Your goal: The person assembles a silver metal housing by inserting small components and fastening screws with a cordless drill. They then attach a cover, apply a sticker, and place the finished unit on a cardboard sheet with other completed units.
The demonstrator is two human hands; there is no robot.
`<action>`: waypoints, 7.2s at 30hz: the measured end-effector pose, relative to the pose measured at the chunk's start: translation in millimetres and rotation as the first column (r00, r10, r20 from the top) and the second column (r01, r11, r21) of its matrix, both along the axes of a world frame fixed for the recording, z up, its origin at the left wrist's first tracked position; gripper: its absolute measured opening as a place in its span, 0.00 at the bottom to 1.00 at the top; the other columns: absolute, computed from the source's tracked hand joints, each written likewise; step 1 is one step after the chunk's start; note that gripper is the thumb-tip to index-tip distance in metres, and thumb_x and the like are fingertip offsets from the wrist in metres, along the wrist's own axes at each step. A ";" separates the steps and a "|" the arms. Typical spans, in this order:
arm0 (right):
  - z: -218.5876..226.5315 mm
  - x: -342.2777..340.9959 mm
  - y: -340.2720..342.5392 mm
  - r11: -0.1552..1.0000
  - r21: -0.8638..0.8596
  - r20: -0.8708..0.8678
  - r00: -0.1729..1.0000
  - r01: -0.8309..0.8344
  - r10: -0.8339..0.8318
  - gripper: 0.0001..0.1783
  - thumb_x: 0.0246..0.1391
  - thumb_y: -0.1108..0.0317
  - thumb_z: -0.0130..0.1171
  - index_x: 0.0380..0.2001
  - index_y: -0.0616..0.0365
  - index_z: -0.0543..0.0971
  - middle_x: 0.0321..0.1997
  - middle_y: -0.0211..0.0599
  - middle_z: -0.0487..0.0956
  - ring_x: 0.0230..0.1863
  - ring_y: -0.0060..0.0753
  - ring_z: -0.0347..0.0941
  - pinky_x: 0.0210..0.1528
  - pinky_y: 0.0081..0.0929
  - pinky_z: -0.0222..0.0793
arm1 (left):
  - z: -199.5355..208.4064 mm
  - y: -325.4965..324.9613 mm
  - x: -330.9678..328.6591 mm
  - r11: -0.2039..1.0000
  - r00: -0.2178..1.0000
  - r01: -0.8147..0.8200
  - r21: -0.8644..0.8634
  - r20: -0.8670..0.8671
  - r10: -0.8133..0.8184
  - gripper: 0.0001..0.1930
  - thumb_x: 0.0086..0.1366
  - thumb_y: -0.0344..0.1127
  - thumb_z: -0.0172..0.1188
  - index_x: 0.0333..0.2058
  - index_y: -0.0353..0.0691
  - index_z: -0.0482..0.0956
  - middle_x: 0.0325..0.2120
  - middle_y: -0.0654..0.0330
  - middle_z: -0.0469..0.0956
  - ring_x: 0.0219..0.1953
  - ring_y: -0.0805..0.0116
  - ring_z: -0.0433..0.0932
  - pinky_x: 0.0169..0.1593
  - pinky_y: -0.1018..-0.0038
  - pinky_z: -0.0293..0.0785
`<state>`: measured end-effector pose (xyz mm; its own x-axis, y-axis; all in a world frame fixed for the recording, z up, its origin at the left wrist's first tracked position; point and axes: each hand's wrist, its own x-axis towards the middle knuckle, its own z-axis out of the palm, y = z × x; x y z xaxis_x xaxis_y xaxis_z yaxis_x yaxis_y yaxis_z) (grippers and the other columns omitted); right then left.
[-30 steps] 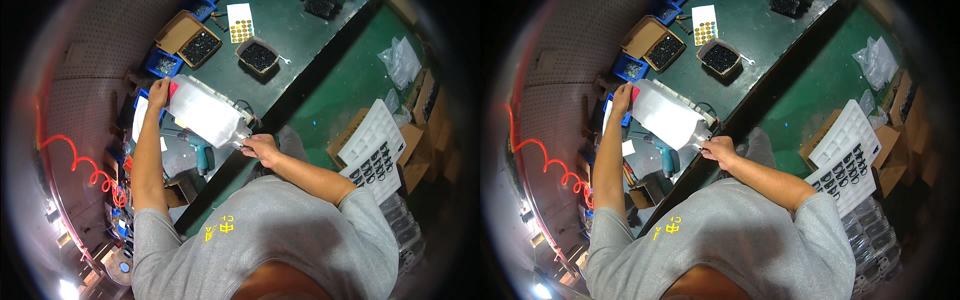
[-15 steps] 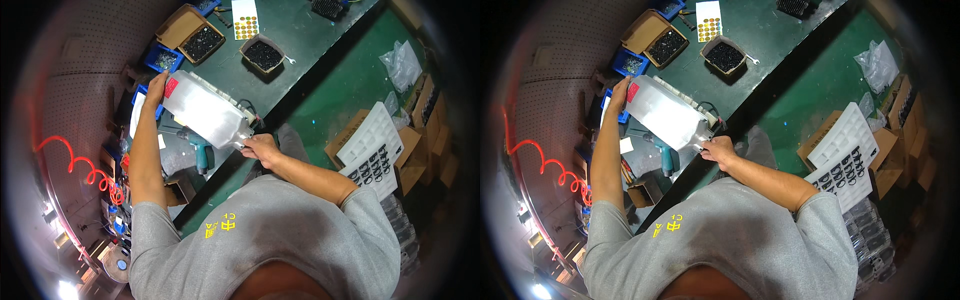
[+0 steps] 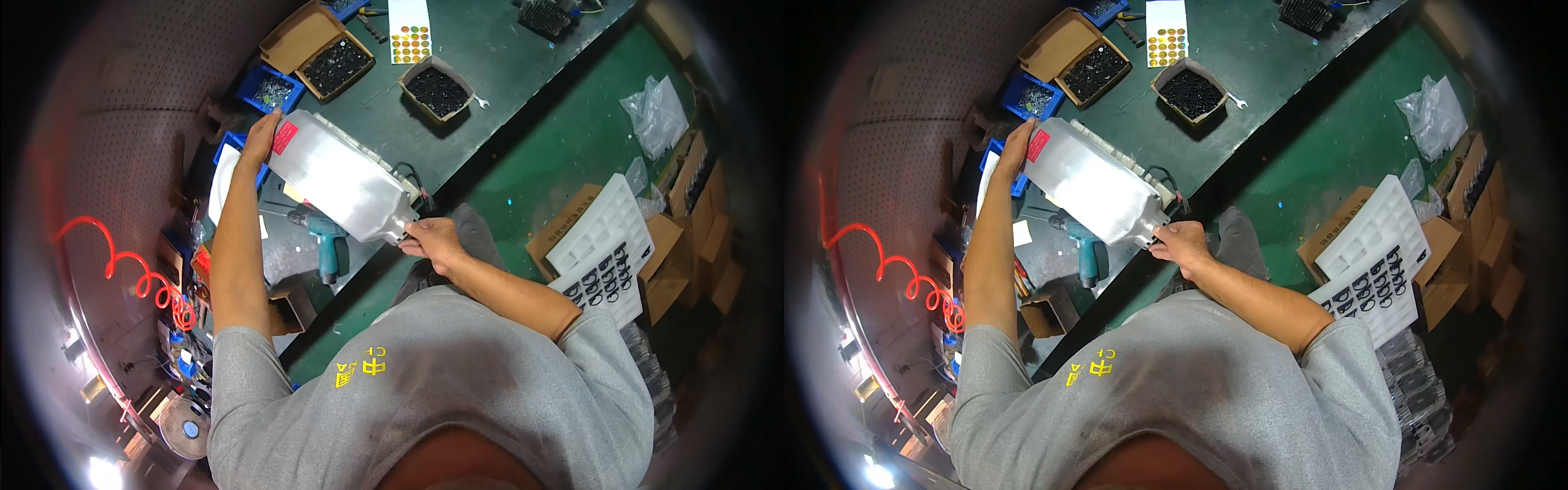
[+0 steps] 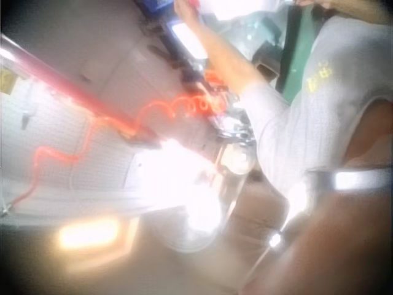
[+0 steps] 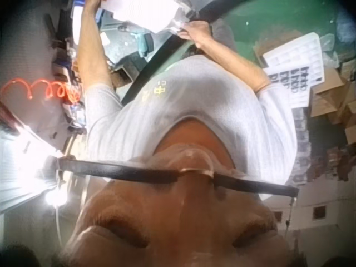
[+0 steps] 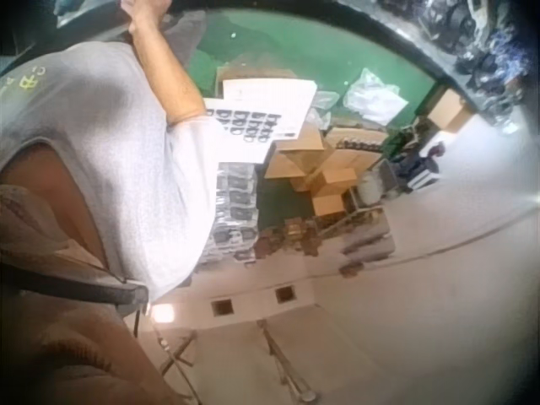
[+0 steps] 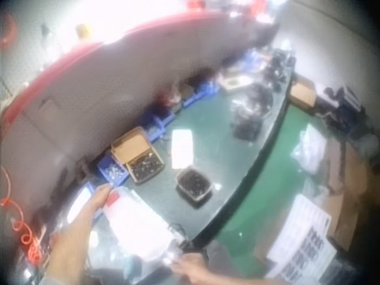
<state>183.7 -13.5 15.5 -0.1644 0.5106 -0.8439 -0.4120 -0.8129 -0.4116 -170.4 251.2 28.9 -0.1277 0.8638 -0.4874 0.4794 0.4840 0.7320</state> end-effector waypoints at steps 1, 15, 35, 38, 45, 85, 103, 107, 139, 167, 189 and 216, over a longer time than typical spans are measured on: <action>0.4 -0.3 1.1 1.000 -0.003 0.015 1.000 0.001 -0.001 0.11 0.58 0.70 0.66 0.30 0.70 0.78 0.33 0.46 0.81 0.35 0.40 0.84 0.38 0.34 0.86 | -2.9 0.5 -4.5 1.000 1.000 0.004 0.005 0.012 -0.004 0.30 0.72 0.61 0.52 0.52 0.37 0.82 0.46 0.58 0.82 0.48 0.68 0.78 0.56 0.73 0.70; 29.7 -8.5 5.2 0.990 0.077 0.190 0.977 -0.116 0.100 0.44 0.49 0.79 0.70 0.65 0.81 0.59 0.39 0.48 0.82 0.37 0.35 0.83 0.39 0.26 0.85 | -3.9 5.2 0.6 0.997 0.994 0.077 0.027 -0.075 -0.074 0.38 0.71 0.67 0.48 0.59 0.36 0.77 0.57 0.51 0.77 0.58 0.62 0.74 0.65 0.70 0.64; 19.4 16.9 17.6 0.775 0.239 0.406 0.785 -0.585 0.468 0.41 0.47 0.66 0.77 0.59 0.78 0.69 0.36 0.39 0.82 0.36 0.26 0.80 0.35 0.25 0.80 | -44.7 -264.7 36.7 0.737 0.822 -0.330 0.589 -0.204 0.532 0.22 0.63 0.30 0.62 0.56 0.33 0.73 0.51 0.46 0.77 0.56 0.54 0.76 0.58 0.63 0.72; 1.0 12.4 13.7 0.531 0.382 0.745 0.592 -0.757 0.307 0.39 0.39 0.59 0.79 0.50 0.77 0.76 0.34 0.45 0.84 0.32 0.32 0.80 0.38 0.30 0.78 | -45.0 -343.1 100.1 0.882 0.904 -0.422 0.208 0.028 0.426 0.18 0.64 0.29 0.63 0.52 0.30 0.77 0.41 0.53 0.82 0.42 0.69 0.80 0.47 0.70 0.77; 25.4 7.7 27.3 0.447 0.413 0.748 0.576 -0.794 0.332 0.24 0.43 0.63 0.77 0.39 0.70 0.82 0.29 0.44 0.83 0.29 0.30 0.79 0.34 0.30 0.76 | -3.6 -335.9 196.7 0.965 0.737 -0.188 -0.180 0.624 0.260 0.19 0.67 0.37 0.59 0.53 0.33 0.77 0.40 0.61 0.78 0.42 0.73 0.73 0.47 0.75 0.70; -17.9 40.8 158.2 0.550 0.528 0.687 0.706 -0.647 0.171 0.06 0.53 0.79 0.62 0.35 0.69 0.82 0.33 0.40 0.83 0.35 0.31 0.82 0.37 0.28 0.79 | -46.0 -332.1 59.9 0.913 0.777 -0.391 0.120 -0.488 0.397 0.44 0.49 0.35 0.71 0.66 0.39 0.60 0.48 0.40 0.79 0.51 0.39 0.78 0.53 0.53 0.74; 43.6 7.2 19.1 0.976 0.040 -0.363 0.907 -0.213 0.213 0.09 0.62 0.77 0.60 0.45 0.65 0.78 0.43 0.43 0.83 0.45 0.38 0.83 0.47 0.28 0.86 | 155.2 -513.8 157.6 0.909 0.907 -0.409 0.079 0.140 0.396 0.15 0.65 0.39 0.70 0.47 0.40 0.80 0.38 0.62 0.80 0.42 0.70 0.78 0.45 0.70 0.76; 37.7 17.7 18.4 0.979 0.031 -0.427 0.883 -0.203 0.196 0.07 0.62 0.77 0.60 0.43 0.65 0.80 0.42 0.43 0.83 0.45 0.40 0.84 0.46 0.30 0.87 | 159.5 -515.9 177.6 0.912 0.911 -0.404 0.073 0.115 0.395 0.14 0.65 0.39 0.69 0.46 0.40 0.80 0.37 0.63 0.80 0.41 0.70 0.78 0.45 0.70 0.76; 7.8 -47.3 -9.7 0.932 -0.071 -0.479 0.832 -0.355 0.281 0.13 0.66 0.74 0.54 0.52 0.57 0.70 0.52 0.39 0.80 0.48 0.33 0.79 0.54 0.43 0.82 | 156.1 -487.2 200.3 0.837 0.850 -0.513 0.192 -0.025 0.526 0.08 0.61 0.33 0.72 0.32 0.36 0.83 0.22 0.68 0.79 0.26 0.82 0.73 0.31 0.77 0.71; -34.2 22.5 14.2 0.873 0.218 -0.219 0.850 -0.436 0.479 0.22 0.57 0.60 0.71 0.45 0.63 0.74 0.44 0.36 0.78 0.44 0.33 0.78 0.50 0.37 0.81 | 248.8 -304.7 142.3 0.934 0.788 0.203 -0.295 -0.516 -0.335 0.19 0.55 0.47 0.67 0.43 0.46 0.82 0.38 0.48 0.84 0.44 0.44 0.81 0.49 0.55 0.79; -44.6 29.2 17.6 0.829 0.230 -0.245 0.794 -0.510 0.556 0.21 0.62 0.55 0.65 0.49 0.58 0.74 0.46 0.35 0.78 0.46 0.33 0.77 0.47 0.39 0.81 | 256.2 -327.4 148.8 0.973 0.915 0.096 -0.208 -0.366 -0.168 0.26 0.55 0.49 0.72 0.50 0.45 0.79 0.42 0.48 0.83 0.47 0.47 0.81 0.51 0.60 0.77; -71.4 -372.6 145.4 -0.445 -0.373 0.925 -0.290 -0.814 -0.244 0.14 0.53 0.73 0.62 0.44 0.56 0.84 0.54 0.46 0.80 0.58 0.47 0.76 0.56 0.42 0.75 | 149.6 -525.6 32.6 0.871 0.869 -0.490 0.035 -0.059 0.491 0.14 0.57 0.39 0.73 0.37 0.37 0.82 0.26 0.48 0.82 0.29 0.51 0.83 0.36 0.65 0.78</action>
